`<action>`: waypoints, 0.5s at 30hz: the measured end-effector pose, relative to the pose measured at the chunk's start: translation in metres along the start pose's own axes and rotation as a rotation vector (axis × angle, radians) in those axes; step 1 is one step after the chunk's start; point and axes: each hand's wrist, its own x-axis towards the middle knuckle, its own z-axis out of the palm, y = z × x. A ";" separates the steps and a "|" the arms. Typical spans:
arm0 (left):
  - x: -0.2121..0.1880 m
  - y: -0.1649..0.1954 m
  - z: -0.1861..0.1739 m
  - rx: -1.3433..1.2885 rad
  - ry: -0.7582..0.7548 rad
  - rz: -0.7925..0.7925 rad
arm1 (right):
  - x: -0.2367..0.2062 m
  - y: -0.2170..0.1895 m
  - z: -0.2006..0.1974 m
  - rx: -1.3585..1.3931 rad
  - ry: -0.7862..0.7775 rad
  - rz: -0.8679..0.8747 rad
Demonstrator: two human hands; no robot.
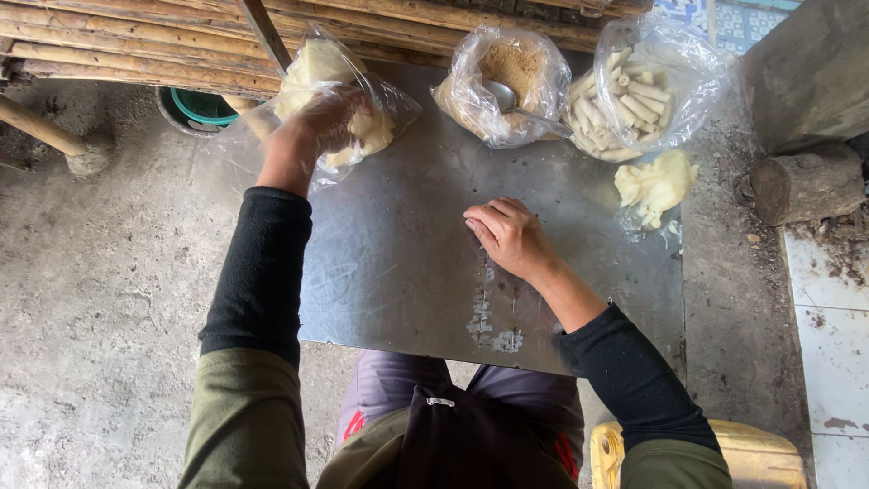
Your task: The person fills triangular dough sheets with a grainy mixture using a spoon, folds them into sealed packets, and stacks them. They then separate a stack of thin triangular sheets and arrange them on the table.
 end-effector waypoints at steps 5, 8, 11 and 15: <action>-0.016 -0.003 0.001 0.308 0.110 0.329 | -0.001 0.003 0.003 -0.001 -0.020 0.018; -0.026 -0.013 0.003 0.390 0.248 0.527 | -0.002 0.002 0.002 -0.001 -0.013 0.015; -0.033 -0.026 0.004 0.319 0.339 0.548 | -0.001 0.002 0.002 -0.003 0.002 -0.006; -0.035 -0.040 0.009 0.528 0.364 0.516 | -0.001 0.002 0.002 -0.002 -0.008 0.005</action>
